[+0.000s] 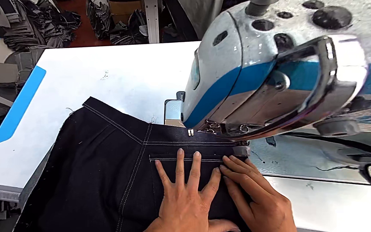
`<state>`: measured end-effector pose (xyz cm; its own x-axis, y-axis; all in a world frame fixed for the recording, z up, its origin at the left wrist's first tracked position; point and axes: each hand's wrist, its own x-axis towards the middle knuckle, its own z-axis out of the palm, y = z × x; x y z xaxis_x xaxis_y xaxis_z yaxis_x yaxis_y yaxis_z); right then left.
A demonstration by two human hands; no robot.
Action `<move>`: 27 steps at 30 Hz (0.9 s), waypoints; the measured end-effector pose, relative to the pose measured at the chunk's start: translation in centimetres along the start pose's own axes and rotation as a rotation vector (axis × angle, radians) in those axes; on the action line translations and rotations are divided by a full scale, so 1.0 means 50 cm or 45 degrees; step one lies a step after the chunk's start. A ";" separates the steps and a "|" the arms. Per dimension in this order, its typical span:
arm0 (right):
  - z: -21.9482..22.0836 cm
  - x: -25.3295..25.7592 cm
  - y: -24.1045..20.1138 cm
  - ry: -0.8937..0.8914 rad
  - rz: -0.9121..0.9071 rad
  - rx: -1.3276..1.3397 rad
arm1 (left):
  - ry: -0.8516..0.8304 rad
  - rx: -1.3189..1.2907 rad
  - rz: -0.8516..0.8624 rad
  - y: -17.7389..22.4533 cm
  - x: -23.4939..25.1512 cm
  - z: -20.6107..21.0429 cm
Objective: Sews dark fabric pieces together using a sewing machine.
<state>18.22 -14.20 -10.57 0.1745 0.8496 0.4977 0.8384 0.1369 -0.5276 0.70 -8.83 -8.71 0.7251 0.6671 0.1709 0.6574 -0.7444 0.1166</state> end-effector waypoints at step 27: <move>-0.005 -0.007 0.005 -0.007 0.014 0.018 | 0.001 0.002 0.049 -0.019 -0.007 -0.003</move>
<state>18.49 -14.59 -10.72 0.1807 0.8541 0.4877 0.8291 0.1345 -0.5427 -0.20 -8.36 -8.76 0.7494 0.6382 0.1762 0.6297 -0.7693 0.1081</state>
